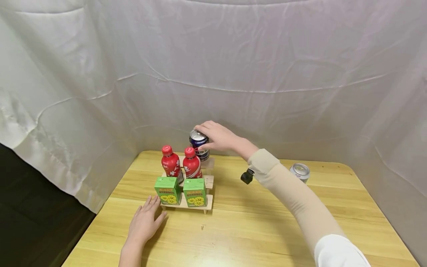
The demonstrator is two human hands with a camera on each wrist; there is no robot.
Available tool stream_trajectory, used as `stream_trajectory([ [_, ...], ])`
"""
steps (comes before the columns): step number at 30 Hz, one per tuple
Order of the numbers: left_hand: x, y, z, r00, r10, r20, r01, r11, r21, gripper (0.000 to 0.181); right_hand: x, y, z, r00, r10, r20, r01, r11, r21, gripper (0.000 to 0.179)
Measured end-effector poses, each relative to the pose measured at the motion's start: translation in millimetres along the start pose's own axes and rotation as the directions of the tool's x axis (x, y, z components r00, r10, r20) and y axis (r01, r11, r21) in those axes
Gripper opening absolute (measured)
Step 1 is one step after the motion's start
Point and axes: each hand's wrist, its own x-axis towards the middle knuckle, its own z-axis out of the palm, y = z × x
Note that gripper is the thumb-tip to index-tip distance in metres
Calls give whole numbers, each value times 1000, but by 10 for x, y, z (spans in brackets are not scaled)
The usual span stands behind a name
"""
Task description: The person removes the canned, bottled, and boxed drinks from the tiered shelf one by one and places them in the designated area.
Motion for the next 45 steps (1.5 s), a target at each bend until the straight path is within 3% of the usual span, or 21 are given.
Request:
stream_trajectory([
  [12,11,-3,-4,1000,-1,-1,1,1000,-10,64,-332,138,-100,999,-11,-31,10,1000,-8,74],
  [26,3,-12,-7,1000,2,-5,-2,1000,-6,64,-747,373,-67,993,87,-75,-84,996,42,73],
  [36,3,-23,9,1000,-6,0,6,1000,-8,65,-1060,473,-62,985,145,-88,-145,989,11,75],
  [45,22,-26,20,1000,-1,-5,1,1000,-2,65,-1349,544,19,981,141,-131,-150,987,-63,75],
])
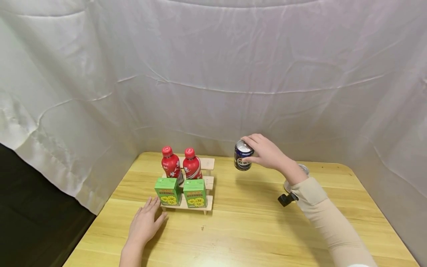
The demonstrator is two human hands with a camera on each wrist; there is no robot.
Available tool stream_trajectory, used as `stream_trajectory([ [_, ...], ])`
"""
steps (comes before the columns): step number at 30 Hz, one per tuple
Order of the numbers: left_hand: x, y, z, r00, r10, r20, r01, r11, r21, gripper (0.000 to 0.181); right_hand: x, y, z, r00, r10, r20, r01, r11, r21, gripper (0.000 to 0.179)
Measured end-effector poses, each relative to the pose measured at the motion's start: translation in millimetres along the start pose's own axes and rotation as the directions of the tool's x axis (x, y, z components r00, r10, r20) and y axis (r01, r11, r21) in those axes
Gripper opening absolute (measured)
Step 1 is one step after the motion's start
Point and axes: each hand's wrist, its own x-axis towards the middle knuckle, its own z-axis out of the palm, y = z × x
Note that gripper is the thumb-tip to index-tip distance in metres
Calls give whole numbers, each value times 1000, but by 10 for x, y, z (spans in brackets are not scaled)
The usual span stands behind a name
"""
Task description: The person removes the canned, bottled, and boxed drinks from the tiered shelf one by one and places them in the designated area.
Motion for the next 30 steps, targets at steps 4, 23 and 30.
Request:
stream_trajectory([
  [4,0,-5,1,1000,-3,6,3,1000,0,65,-104,47,48,1000,26,-13,-26,1000,-4,75],
  [23,-1,9,-7,1000,4,1,-4,1000,-8,64,-491,101,147,982,189,-10,-189,982,3,76],
  [30,-2,11,-24,1000,6,-2,-6,1000,-19,64,-611,160,257,970,243,-28,-243,970,28,78],
])
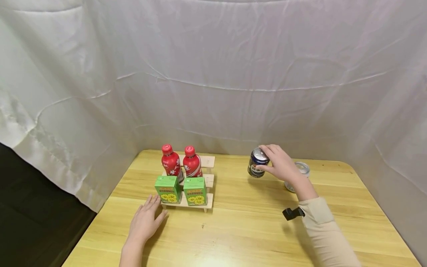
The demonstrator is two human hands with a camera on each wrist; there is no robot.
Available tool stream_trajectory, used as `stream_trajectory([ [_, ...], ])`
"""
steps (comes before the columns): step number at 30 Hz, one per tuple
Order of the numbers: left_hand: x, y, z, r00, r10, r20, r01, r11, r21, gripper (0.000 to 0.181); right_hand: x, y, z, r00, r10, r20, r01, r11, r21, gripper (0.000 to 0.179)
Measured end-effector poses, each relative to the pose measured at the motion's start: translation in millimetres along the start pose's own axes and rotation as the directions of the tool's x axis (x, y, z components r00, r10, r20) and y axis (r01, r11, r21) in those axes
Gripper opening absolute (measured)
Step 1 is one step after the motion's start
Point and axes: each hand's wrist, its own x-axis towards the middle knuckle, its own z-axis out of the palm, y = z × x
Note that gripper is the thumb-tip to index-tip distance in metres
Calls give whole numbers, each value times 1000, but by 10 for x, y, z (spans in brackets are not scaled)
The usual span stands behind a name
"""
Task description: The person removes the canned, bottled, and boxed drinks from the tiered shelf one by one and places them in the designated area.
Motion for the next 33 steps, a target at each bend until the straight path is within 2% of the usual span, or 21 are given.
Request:
stream_trajectory([
  [16,6,2,-11,1000,-4,15,4,1000,10,65,-165,112,259,997,75,2,-75,997,23,76],
  [33,1,-10,3,1000,-6,14,6,1000,7,65,-242,209,455,997,67,-36,-67,998,-10,76],
])
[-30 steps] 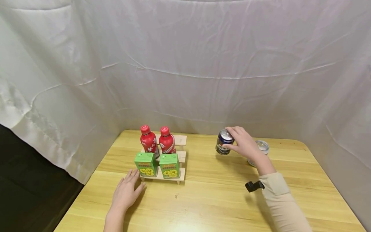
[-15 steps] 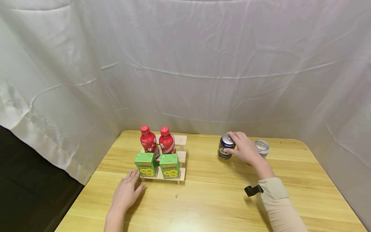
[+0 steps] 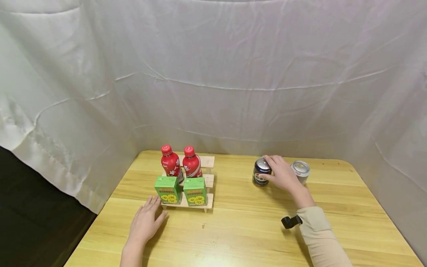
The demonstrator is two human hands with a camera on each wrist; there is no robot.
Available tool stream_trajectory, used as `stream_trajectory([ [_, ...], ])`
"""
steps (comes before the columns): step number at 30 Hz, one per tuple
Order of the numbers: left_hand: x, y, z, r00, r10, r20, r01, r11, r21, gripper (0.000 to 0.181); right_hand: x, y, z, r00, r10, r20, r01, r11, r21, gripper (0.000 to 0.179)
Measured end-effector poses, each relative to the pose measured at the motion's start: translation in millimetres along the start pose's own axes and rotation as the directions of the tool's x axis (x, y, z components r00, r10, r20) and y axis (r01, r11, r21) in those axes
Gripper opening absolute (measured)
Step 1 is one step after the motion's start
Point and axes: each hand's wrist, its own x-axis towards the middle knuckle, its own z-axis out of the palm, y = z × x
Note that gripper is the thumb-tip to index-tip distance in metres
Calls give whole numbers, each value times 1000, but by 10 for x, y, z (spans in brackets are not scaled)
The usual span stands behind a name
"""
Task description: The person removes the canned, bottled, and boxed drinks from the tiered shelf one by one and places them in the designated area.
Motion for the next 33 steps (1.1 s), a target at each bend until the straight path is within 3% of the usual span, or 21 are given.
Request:
stream_trajectory([
  [33,1,16,-31,1000,-1,17,1,1000,-5,65,-4,-41,68,992,125,36,-125,992,17,80],
])
